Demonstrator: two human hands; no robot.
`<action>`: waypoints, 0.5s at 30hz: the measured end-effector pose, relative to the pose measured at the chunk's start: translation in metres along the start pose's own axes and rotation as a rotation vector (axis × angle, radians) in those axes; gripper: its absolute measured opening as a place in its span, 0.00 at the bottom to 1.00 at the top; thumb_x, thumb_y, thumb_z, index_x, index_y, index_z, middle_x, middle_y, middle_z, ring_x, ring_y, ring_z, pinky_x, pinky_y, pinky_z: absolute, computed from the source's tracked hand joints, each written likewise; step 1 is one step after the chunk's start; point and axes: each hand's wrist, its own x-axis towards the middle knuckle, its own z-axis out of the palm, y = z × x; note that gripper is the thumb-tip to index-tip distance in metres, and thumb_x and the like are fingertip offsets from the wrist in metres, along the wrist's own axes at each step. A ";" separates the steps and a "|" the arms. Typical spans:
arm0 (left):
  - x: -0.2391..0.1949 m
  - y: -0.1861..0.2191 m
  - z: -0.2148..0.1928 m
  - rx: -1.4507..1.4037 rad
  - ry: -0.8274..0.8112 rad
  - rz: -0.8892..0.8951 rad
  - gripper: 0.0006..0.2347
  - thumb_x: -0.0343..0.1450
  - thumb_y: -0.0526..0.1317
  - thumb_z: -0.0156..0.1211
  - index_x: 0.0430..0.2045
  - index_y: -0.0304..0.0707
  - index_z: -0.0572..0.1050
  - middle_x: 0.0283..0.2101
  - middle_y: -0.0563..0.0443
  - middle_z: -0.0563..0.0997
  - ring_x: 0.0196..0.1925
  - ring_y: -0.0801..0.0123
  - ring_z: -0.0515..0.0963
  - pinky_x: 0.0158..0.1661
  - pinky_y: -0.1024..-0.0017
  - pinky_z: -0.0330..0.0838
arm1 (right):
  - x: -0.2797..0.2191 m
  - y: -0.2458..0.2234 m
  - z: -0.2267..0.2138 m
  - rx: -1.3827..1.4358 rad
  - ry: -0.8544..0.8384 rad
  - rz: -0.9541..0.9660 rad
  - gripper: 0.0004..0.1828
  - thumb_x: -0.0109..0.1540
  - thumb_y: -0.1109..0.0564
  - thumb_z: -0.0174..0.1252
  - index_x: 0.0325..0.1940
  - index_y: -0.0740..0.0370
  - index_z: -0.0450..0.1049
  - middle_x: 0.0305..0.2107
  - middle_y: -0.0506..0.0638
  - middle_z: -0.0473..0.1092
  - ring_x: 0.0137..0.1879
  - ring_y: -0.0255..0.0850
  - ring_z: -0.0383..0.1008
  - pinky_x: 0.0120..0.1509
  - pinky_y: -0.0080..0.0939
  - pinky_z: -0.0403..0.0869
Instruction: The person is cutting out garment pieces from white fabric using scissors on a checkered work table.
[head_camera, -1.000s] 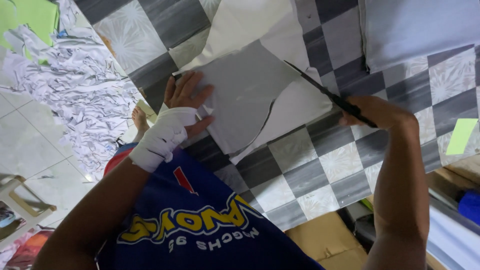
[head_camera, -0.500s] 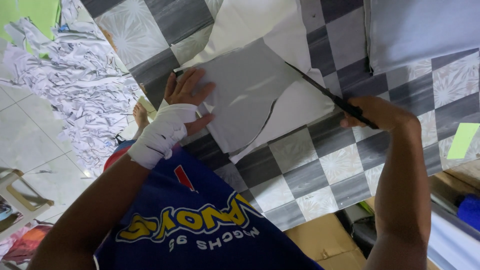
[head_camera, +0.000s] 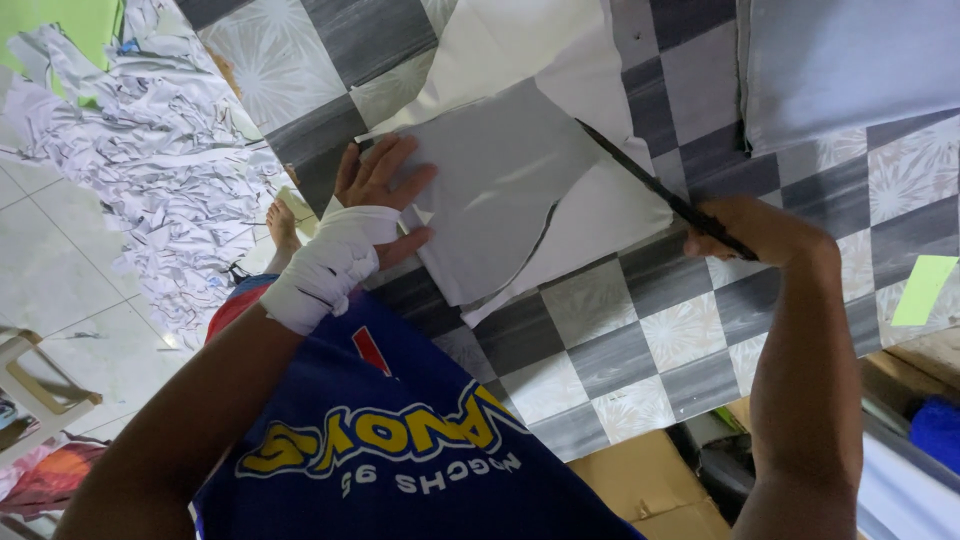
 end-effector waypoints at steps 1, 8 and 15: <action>0.000 0.001 -0.001 0.000 0.001 -0.001 0.38 0.69 0.61 0.71 0.78 0.49 0.72 0.85 0.38 0.62 0.89 0.39 0.55 0.80 0.25 0.45 | -0.008 -0.012 0.000 -0.002 0.000 0.000 0.09 0.73 0.54 0.66 0.55 0.58 0.83 0.30 0.54 0.72 0.34 0.48 0.68 0.44 0.49 0.67; 0.003 0.005 -0.008 -0.024 -0.046 -0.024 0.38 0.69 0.58 0.71 0.78 0.49 0.71 0.86 0.39 0.60 0.89 0.41 0.53 0.79 0.24 0.43 | -0.011 -0.027 0.001 -0.107 0.006 -0.012 0.09 0.72 0.51 0.64 0.54 0.53 0.82 0.33 0.52 0.75 0.38 0.48 0.71 0.49 0.48 0.69; 0.002 0.004 -0.009 -0.041 0.009 0.005 0.39 0.67 0.57 0.75 0.77 0.48 0.73 0.85 0.39 0.63 0.88 0.42 0.57 0.78 0.24 0.49 | -0.012 -0.029 0.005 -0.230 0.064 -0.011 0.18 0.70 0.40 0.68 0.53 0.54 0.84 0.31 0.53 0.78 0.36 0.48 0.75 0.48 0.49 0.71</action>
